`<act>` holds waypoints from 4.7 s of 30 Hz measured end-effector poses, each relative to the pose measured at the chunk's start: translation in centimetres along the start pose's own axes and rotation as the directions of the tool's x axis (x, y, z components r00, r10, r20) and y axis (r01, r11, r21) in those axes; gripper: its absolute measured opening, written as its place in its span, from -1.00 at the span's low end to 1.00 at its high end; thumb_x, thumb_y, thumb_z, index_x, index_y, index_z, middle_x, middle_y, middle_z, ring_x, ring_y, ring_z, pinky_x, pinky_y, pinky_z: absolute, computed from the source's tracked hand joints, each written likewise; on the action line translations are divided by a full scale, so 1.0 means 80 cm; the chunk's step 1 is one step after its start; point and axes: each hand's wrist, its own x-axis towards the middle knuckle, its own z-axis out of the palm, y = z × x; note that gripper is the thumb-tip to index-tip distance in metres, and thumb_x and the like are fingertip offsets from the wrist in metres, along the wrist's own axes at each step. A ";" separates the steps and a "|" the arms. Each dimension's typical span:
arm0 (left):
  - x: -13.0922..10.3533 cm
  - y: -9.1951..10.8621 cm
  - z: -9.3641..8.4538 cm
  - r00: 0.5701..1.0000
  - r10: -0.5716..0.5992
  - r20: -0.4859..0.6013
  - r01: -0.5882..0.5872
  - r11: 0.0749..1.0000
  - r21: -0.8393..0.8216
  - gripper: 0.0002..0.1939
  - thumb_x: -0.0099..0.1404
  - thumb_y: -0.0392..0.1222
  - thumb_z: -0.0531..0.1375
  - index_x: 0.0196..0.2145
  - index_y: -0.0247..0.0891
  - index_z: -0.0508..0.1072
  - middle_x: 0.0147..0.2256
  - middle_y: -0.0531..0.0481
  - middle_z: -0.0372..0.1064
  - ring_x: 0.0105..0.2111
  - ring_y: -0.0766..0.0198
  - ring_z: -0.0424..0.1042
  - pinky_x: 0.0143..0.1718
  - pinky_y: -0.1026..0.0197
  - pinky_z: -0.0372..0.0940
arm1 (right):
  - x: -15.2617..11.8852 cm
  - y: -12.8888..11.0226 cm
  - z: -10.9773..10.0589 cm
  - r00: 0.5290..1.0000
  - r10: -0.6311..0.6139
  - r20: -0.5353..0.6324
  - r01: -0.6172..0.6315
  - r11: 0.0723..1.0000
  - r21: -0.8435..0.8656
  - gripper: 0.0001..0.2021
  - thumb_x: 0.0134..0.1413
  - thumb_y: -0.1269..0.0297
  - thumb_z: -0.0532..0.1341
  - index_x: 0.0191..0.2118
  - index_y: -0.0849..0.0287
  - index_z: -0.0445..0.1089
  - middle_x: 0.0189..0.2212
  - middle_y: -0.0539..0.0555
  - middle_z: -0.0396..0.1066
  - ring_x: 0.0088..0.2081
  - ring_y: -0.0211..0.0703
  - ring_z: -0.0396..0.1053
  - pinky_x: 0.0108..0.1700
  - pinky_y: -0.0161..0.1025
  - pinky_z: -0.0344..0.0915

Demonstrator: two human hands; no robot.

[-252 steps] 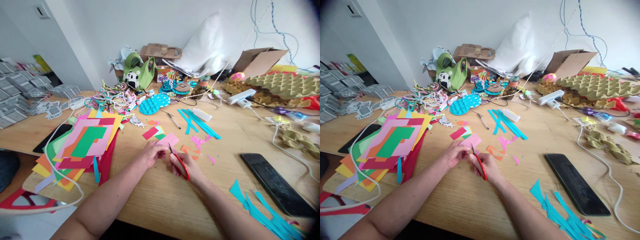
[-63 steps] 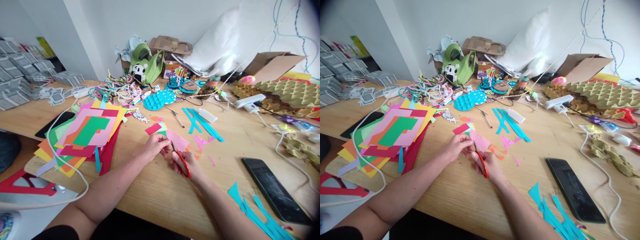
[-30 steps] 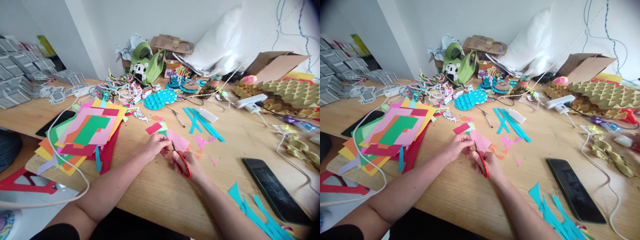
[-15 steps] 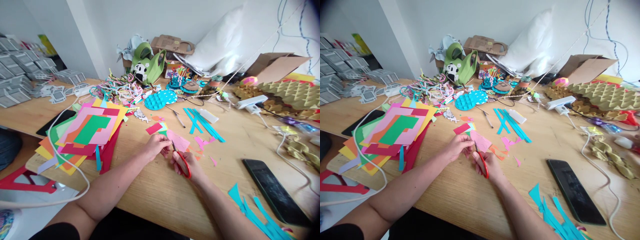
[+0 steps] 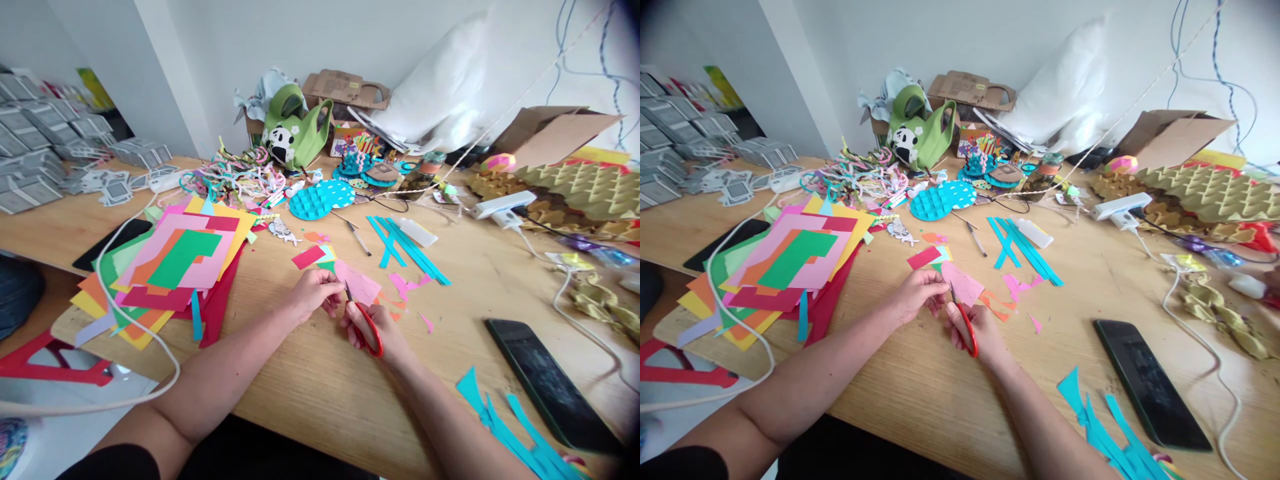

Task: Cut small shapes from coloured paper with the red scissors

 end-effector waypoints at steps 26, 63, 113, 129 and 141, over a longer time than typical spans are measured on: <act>0.000 0.000 0.000 1.000 -0.002 -0.008 0.002 1.000 -0.007 -0.86 0.08 -0.24 0.23 -0.50 -0.34 0.34 -0.63 0.07 0.30 -0.69 0.42 0.27 -0.71 0.37 0.22 | -0.001 -0.001 0.001 1.000 -0.006 -0.009 0.006 1.000 -0.015 -0.47 -0.02 -0.26 0.12 -0.55 0.20 0.30 -0.78 -0.02 0.27 -0.76 -0.33 0.15 -0.69 -0.37 0.04; 0.014 0.000 -0.015 0.976 0.090 -0.199 -0.135 0.966 -0.223 -0.63 -0.23 -0.22 0.44 -0.40 -0.34 0.50 -0.39 -0.02 0.47 -0.42 0.34 0.40 -0.38 0.31 0.22 | 0.004 0.001 -0.002 1.000 0.000 -0.007 0.000 0.999 0.037 -0.44 -0.07 -0.28 0.14 -0.59 0.22 0.29 -0.78 -0.02 0.26 -0.75 -0.37 0.16 -0.69 -0.41 0.04; 0.001 0.002 -0.009 0.999 -0.009 0.040 0.014 0.991 -0.133 -0.67 -0.17 -0.14 0.39 -0.44 -0.39 0.52 -0.50 -0.05 0.43 -0.52 0.32 0.35 -0.47 0.26 0.19 | 0.004 0.010 -0.003 0.992 -0.056 0.112 0.026 0.967 0.254 -0.42 0.00 -0.28 0.11 -0.50 0.26 0.36 -0.79 -0.03 0.25 -0.77 -0.38 0.13 -0.70 -0.40 0.00; 0.004 -0.001 -0.010 1.000 0.003 0.018 -0.001 0.994 -0.112 -0.70 -0.18 -0.14 0.37 -0.48 -0.40 0.52 -0.52 -0.06 0.42 -0.53 0.33 0.33 -0.46 0.27 0.19 | 0.006 0.012 -0.006 0.993 -0.051 0.110 0.037 0.992 0.120 -0.46 -0.03 -0.24 0.16 -0.51 0.24 0.36 -0.78 -0.03 0.26 -0.76 -0.36 0.13 -0.69 -0.38 -0.01; 0.004 -0.002 -0.009 0.999 0.029 0.015 -0.027 0.997 -0.076 -0.73 -0.16 -0.14 0.35 -0.49 -0.38 0.52 -0.53 -0.04 0.42 -0.54 0.33 0.32 -0.46 0.27 0.20 | 0.003 0.009 -0.006 0.993 -0.059 0.102 0.048 0.994 0.102 -0.45 0.00 -0.25 0.13 -0.50 0.25 0.36 -0.77 -0.03 0.25 -0.75 -0.36 0.13 -0.69 -0.39 -0.01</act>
